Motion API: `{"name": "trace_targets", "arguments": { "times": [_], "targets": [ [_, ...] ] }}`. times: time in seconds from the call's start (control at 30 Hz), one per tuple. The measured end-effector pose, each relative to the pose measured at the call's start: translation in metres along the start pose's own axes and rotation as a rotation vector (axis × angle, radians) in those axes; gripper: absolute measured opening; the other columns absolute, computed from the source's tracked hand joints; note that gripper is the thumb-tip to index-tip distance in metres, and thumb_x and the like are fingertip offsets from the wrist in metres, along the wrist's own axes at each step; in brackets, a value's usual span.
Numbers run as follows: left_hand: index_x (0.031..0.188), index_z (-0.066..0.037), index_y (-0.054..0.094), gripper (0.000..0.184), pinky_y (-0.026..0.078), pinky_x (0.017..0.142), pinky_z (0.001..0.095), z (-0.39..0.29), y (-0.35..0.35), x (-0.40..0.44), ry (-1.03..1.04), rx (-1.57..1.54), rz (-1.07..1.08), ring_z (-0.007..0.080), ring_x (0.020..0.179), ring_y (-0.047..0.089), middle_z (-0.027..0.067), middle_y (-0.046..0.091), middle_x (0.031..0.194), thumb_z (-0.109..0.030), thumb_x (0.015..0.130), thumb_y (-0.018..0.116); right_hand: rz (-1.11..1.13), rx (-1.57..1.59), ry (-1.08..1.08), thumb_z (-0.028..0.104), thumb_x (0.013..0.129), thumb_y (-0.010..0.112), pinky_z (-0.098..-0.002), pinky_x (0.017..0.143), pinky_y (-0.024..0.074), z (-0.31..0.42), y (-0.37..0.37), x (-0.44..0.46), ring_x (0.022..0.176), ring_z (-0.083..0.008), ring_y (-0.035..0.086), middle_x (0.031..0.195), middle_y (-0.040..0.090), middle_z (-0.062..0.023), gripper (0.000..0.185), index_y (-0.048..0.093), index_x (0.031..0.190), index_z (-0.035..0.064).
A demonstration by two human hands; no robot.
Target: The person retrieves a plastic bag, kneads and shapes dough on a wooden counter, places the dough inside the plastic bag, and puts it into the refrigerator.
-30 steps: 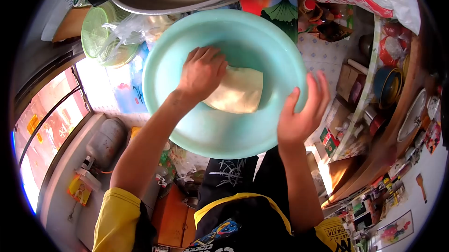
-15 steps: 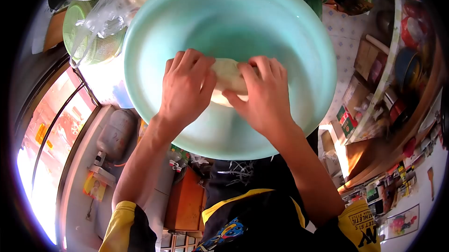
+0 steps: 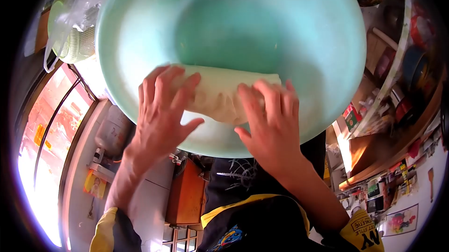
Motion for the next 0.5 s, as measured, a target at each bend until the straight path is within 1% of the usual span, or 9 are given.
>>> {"name": "trace_targets", "arguments": {
  "times": [0.03,0.13,0.2,0.23,0.27,0.33,0.4,0.43,0.5],
  "targets": [
    [0.120,-0.010,0.056,0.069,0.047,0.085,0.0428,0.010,0.007,0.007,0.012,-0.072,0.002,0.0338,0.108,0.051,0.0134,0.048,0.117,-0.006,0.057,0.082,-0.066,-0.020,-0.040,0.008,0.060,0.077,-0.0488,0.097,0.0371,-0.005,-0.003,0.010,0.116,-0.0281,0.047,0.124,0.049,-0.0102,0.053,0.053,0.108,0.0053],
    [0.118,-0.008,0.056,0.066,0.050,0.082,0.0412,0.025,0.013,0.020,-0.016,-0.227,0.026,0.0340,0.101,0.054,0.0147,0.052,0.113,0.000,0.057,0.079,-0.117,-0.034,-0.135,0.003,0.057,0.077,-0.0516,0.094,0.0399,-0.022,0.005,0.030,0.111,-0.0331,0.049,0.119,0.051,-0.0134,0.057,0.052,0.108,0.0035],
    [0.117,-0.006,0.056,0.065,0.051,0.081,0.0408,0.021,0.010,0.020,-0.054,-0.307,0.033,0.0339,0.098,0.056,0.0152,0.053,0.111,0.004,0.057,0.078,-0.076,0.193,-0.144,-0.001,0.054,0.078,-0.0487,0.086,0.0444,-0.032,0.006,0.030,0.105,-0.0373,0.053,0.115,0.054,-0.0145,0.068,0.052,0.116,0.0042],
    [0.116,-0.004,0.056,0.065,0.051,0.080,0.0405,0.016,0.009,0.017,-0.051,-0.269,-0.046,0.0333,0.097,0.056,0.0144,0.055,0.107,0.004,0.056,0.078,-0.080,0.187,-0.152,-0.001,0.054,0.078,-0.0487,0.086,0.0444,-0.031,0.007,0.026,0.105,-0.0373,0.053,0.115,0.054,-0.0145,0.068,0.052,0.116,0.0042],
    [0.115,-0.003,0.056,0.064,0.051,0.080,0.0402,0.011,0.008,0.012,-0.048,-0.230,-0.126,0.0328,0.095,0.056,0.0137,0.056,0.103,0.005,0.055,0.078,-0.148,0.166,-0.173,-0.003,0.056,0.075,-0.0460,0.084,0.0444,-0.028,0.007,0.017,0.100,-0.0354,0.053,0.111,0.054,-0.0144,0.066,0.052,0.118,0.0024],
    [0.114,-0.001,0.055,0.064,0.049,0.076,0.0407,0.002,0.013,-0.005,0.003,-0.167,-0.211,0.0331,0.091,0.055,0.0142,0.054,0.101,0.005,0.054,0.077,-0.208,0.152,-0.189,-0.005,0.059,0.071,-0.0433,0.082,0.0444,-0.026,0.012,0.002,0.096,-0.0336,0.054,0.107,0.055,-0.0143,0.064,0.051,0.120,0.0006],
    [0.109,-0.001,0.054,0.059,0.049,0.075,0.0416,-0.003,0.014,-0.012,0.044,-0.137,-0.260,0.0335,0.089,0.054,0.0148,0.053,0.101,0.005,0.055,0.077,-0.307,0.126,-0.227,-0.007,0.058,0.069,-0.0414,0.079,0.0441,-0.028,0.016,-0.009,0.092,-0.0299,0.053,0.105,0.055,-0.0127,0.064,0.054,0.120,0.0002],
    [0.109,-0.001,0.054,0.059,0.049,0.075,0.0416,-0.003,0.014,-0.014,0.053,-0.134,-0.265,0.0335,0.089,0.054,0.0148,0.053,0.101,0.005,0.055,0.077,-0.290,0.168,-0.216,-0.008,0.058,0.068,-0.0418,0.079,0.0439,-0.025,0.011,-0.011,0.092,-0.0285,0.053,0.104,0.054,-0.0117,0.057,0.057,0.113,-0.0005],
    [0.101,0.000,0.052,0.051,0.051,0.075,0.0424,-0.001,0.017,-0.019,0.006,-0.169,-0.231,0.0359,0.097,0.056,0.0156,0.054,0.104,0.004,0.057,0.076,-0.296,0.178,-0.231,-0.007,0.059,0.068,-0.0423,0.080,0.0442,-0.024,0.009,-0.013,0.091,-0.0285,0.054,0.104,0.054,-0.0116,0.055,0.057,0.113,-0.0005]
  ]
}}
Point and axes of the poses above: each hand's wrist, its own x-axis towards the middle knuckle, its own y-axis out of the palm, z = x × y, the point moved 1 cm from there along x, towards the middle knuckle
